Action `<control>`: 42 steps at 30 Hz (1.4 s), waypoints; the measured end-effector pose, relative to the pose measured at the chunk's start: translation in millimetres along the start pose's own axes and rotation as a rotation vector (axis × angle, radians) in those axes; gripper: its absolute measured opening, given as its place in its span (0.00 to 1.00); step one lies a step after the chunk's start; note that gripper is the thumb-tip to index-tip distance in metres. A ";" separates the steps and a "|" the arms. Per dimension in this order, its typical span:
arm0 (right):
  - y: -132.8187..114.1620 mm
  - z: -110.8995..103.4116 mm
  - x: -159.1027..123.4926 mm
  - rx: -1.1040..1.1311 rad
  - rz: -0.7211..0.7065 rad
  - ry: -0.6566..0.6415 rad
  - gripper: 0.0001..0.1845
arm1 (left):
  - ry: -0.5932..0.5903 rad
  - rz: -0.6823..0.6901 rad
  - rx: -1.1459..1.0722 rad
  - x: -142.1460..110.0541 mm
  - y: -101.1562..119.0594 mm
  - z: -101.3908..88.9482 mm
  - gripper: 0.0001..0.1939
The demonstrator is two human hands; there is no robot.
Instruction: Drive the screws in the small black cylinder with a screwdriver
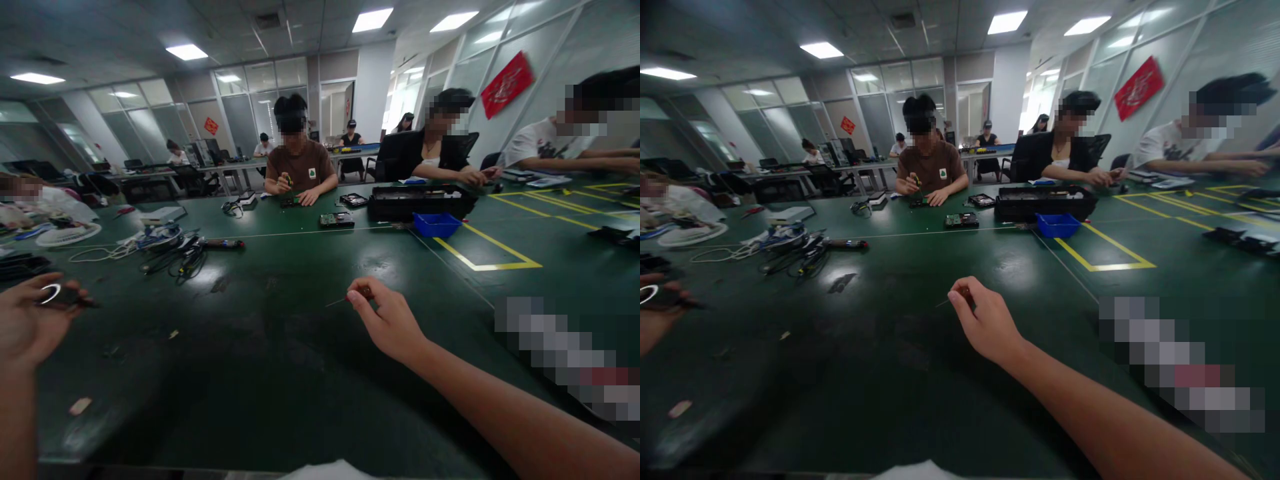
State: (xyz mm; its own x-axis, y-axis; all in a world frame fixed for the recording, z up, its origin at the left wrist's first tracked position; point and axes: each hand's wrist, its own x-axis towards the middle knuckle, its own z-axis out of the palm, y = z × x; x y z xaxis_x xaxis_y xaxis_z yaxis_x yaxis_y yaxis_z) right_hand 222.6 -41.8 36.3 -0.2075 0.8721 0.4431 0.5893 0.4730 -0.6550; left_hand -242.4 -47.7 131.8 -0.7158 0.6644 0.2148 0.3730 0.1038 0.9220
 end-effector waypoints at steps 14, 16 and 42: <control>3.6 2.1 -2.0 0.054 0.000 0.012 0.10 | -0.917 0.360 0.037 -117.1 19.2 188.3 0.17; 3.7 1.8 -2.1 0.055 -0.017 0.013 0.12 | -0.984 0.443 0.025 -142.4 10.2 207.2 0.18; 1.7 -4.4 -7.2 -0.014 -0.035 0.048 0.13 | -1.033 0.698 0.062 -171.3 -25.4 218.1 0.20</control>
State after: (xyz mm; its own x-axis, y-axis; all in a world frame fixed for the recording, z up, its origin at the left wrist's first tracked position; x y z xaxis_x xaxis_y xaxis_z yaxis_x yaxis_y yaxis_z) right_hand 228.6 -47.8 34.7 -0.1906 0.8479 0.4947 0.5933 0.5010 -0.6301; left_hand -0.5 -2.8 1.3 0.4339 0.8589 0.2721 0.5335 -0.4883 0.6906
